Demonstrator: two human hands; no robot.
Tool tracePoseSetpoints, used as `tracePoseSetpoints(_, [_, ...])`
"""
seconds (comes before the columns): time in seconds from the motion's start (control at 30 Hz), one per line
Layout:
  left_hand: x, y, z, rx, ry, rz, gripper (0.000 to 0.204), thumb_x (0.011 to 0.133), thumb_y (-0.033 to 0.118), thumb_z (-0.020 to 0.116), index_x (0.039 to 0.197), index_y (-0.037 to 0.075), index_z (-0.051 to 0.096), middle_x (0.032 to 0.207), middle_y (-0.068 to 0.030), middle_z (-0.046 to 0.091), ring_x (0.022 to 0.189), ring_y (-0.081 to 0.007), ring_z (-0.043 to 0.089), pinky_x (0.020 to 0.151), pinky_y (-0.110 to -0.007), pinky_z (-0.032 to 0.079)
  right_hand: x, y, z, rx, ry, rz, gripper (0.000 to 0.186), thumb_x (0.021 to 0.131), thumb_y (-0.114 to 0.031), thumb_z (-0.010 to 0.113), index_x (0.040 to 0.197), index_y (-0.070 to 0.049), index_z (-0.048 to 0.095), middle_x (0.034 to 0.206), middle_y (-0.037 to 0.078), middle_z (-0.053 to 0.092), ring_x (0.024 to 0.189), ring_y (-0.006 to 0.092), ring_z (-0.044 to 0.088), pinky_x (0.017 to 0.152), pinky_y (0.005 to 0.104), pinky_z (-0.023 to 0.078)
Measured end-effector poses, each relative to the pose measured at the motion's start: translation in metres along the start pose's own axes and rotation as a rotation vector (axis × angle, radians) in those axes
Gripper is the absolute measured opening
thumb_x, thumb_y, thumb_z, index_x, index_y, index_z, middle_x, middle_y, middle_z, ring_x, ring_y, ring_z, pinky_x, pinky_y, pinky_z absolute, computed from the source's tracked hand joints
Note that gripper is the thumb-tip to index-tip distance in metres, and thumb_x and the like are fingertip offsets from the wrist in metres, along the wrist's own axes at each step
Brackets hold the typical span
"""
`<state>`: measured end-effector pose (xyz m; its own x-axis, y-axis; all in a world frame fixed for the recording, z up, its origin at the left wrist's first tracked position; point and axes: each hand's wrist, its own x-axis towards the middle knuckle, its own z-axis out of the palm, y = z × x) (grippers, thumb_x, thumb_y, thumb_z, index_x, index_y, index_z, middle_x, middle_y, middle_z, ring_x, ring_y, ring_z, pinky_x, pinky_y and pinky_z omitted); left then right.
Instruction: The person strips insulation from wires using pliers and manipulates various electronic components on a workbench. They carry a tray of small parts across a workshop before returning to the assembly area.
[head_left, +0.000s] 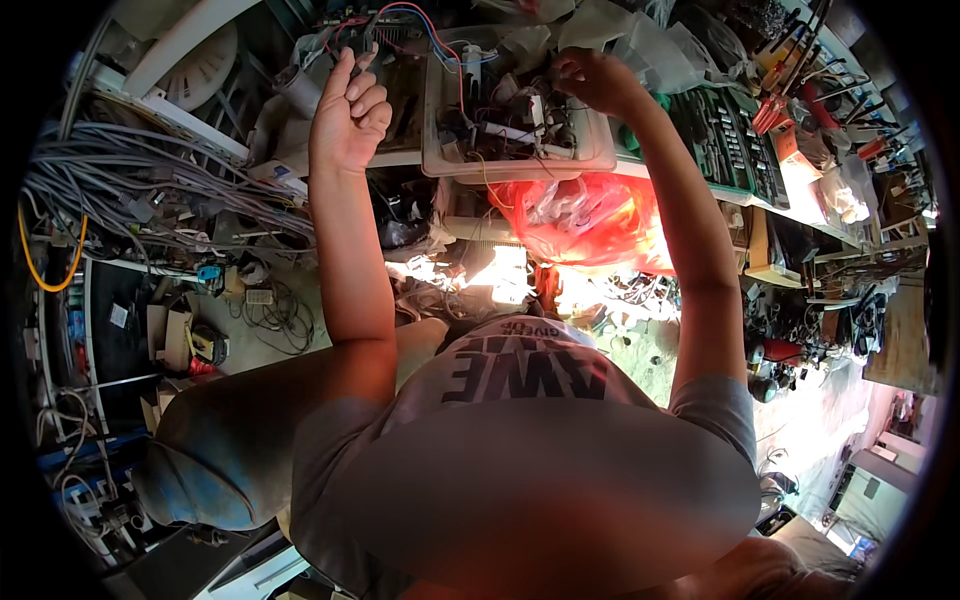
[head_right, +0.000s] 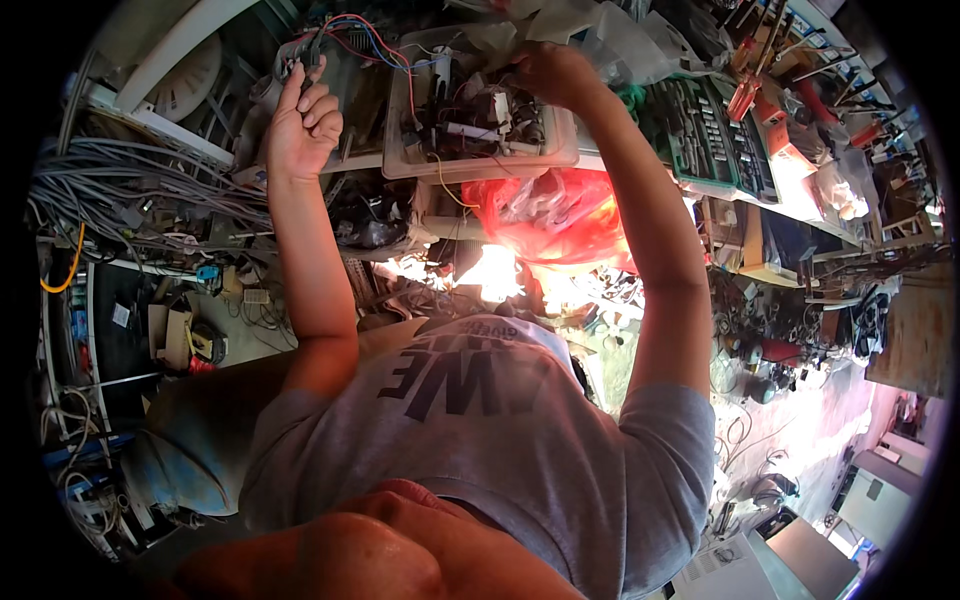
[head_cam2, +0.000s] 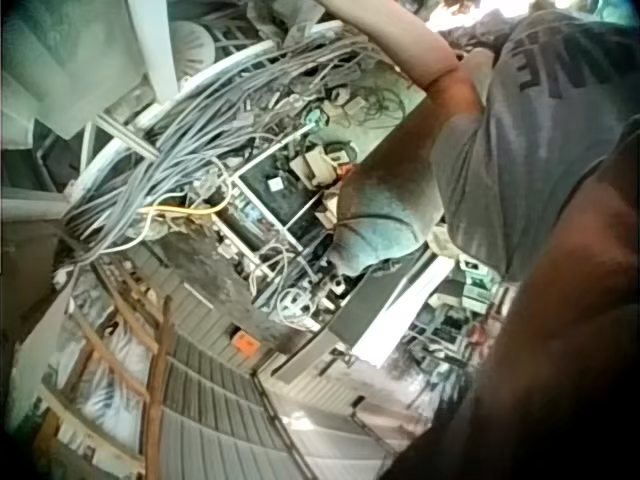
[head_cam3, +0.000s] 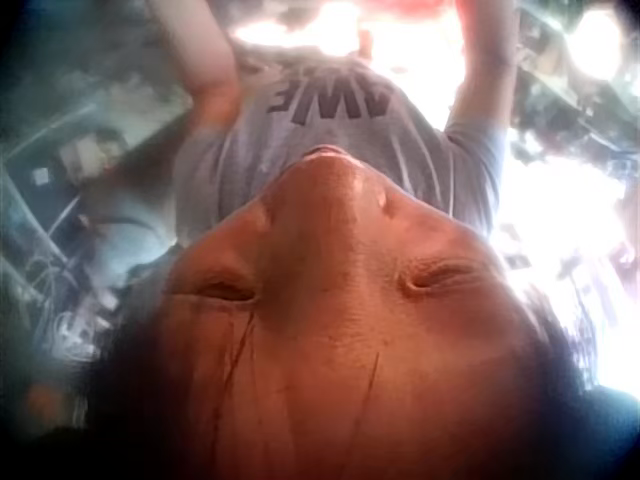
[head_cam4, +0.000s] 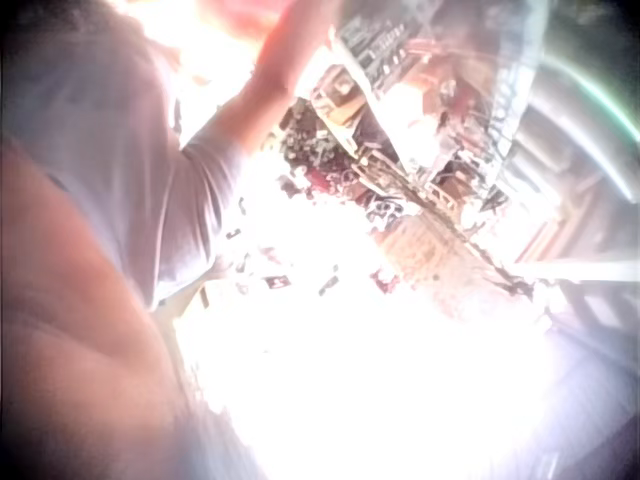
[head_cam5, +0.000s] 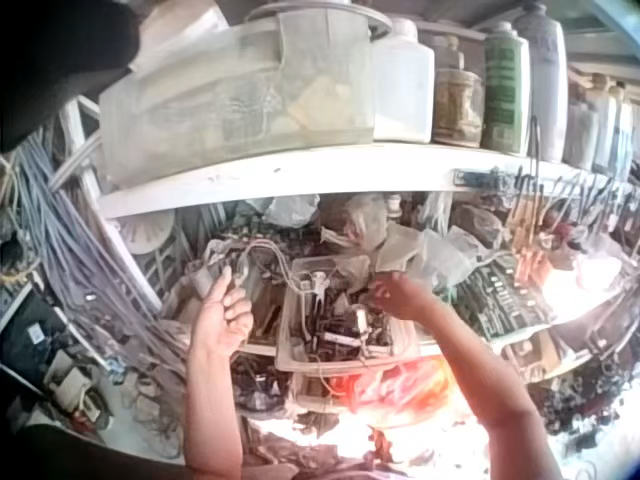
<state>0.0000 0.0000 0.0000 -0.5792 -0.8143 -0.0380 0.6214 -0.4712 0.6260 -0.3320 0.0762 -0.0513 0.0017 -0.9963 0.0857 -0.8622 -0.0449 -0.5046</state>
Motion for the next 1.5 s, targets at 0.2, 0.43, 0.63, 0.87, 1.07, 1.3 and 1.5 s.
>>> tracePoseSetpoints(0.2, [0.002, 0.005, 0.006, 0.018, -0.047, -0.018, 0.028, 0.095, 0.032, 0.059, 0.108, 0.008, 0.056, 0.058, 0.0077, 0.033, 0.048, -0.0040, 0.030, 0.043, -0.021, 0.020, 0.012, -0.043, 0.048, -0.063, 0.161, -0.073, 0.040, 0.085, -0.044, 0.061, 0.112, -0.015, 0.063, 0.101, 0.012, 0.068, 0.098, 0.0313, 0.064, 0.084, 0.0417, 0.051])
tracePoseSetpoints(0.43, [0.003, -0.007, 0.003, -0.039, -0.014, -0.026, 0.024, 0.097, 0.031, 0.055, 0.103, 0.008, 0.053, 0.062, 0.0054, 0.034, 0.051, -0.0058, 0.030, 0.044, -0.021, 0.022, 0.019, -0.044, 0.070, -0.412, -0.009, 0.044, 0.029, 0.083, -0.035, 0.061, 0.108, -0.021, 0.066, 0.110, 0.010, 0.066, 0.105, 0.0280, 0.063, 0.085, 0.0401, 0.052])
tracePoseSetpoints(0.63, [-0.007, -0.018, 0.004, 0.090, 0.134, 0.135, 0.025, 0.095, 0.035, 0.058, 0.087, 0.014, 0.047, 0.061, 0.0068, 0.035, 0.049, -0.0046, 0.032, 0.042, -0.021, 0.024, 0.017, -0.033, 0.004, 0.020, 0.084, -0.106, 0.035, 0.077, -0.040, 0.073, 0.094, -0.010, 0.066, 0.087, 0.007, 0.068, 0.080, 0.0174, 0.064, 0.072, 0.0327, 0.050])
tracePoseSetpoints(0.87, [-0.007, -0.044, 0.019, 0.270, 0.230, 0.306, 0.028, 0.094, 0.035, 0.059, 0.081, 0.015, 0.045, 0.061, 0.0075, 0.032, 0.049, -0.0039, 0.028, 0.042, -0.021, 0.022, 0.012, 0.003, 0.008, 0.335, 0.074, -0.009, 0.033, 0.086, -0.039, 0.068, 0.093, -0.006, 0.069, 0.075, -0.002, 0.061, 0.065, 0.0064, 0.049, 0.059, 0.0223, 0.040])
tracePoseSetpoints(1.07, [-0.010, -0.069, 0.027, 0.518, 0.297, 0.440, 0.031, 0.094, 0.031, 0.061, 0.076, 0.015, 0.041, 0.061, 0.0086, 0.029, 0.049, -0.0023, 0.024, 0.043, -0.021, 0.019, 0.001, -0.030, -0.010, 0.731, 0.220, 0.208, 0.036, 0.085, -0.033, 0.069, 0.097, 0.001, 0.070, 0.079, 0.003, 0.068, 0.065, 0.0112, 0.060, 0.058, 0.0258, 0.048])
tracePoseSetpoints(1.3, [0.011, -0.109, 0.019, 1.062, 0.202, 0.792, 0.035, 0.093, 0.033, 0.060, 0.101, -0.001, 0.057, 0.079, -0.0051, 0.063, 0.069, -0.0145, 0.056, 0.067, -0.030, 0.046, -0.014, -0.088, -0.002, 1.076, 0.128, 0.312, 0.037, 0.090, -0.036, 0.064, 0.110, -0.005, 0.063, 0.093, 0.000, 0.066, 0.079, 0.0066, 0.063, 0.066, 0.0169, 0.052])
tracePoseSetpoints(1.5, [0.004, -0.112, 0.024, 0.761, 0.155, 0.341, 0.040, 0.093, 0.042, 0.059, 0.085, 0.003, 0.060, 0.067, 0.0035, 0.052, 0.061, -0.0062, 0.047, 0.054, -0.023, 0.038, -0.011, -0.091, 0.004, 1.194, 0.028, 0.290, 0.029, 0.086, -0.031, 0.071, 0.106, -0.010, 0.066, 0.093, -0.001, 0.065, 0.082, 0.0066, 0.063, 0.075, 0.0202, 0.055])
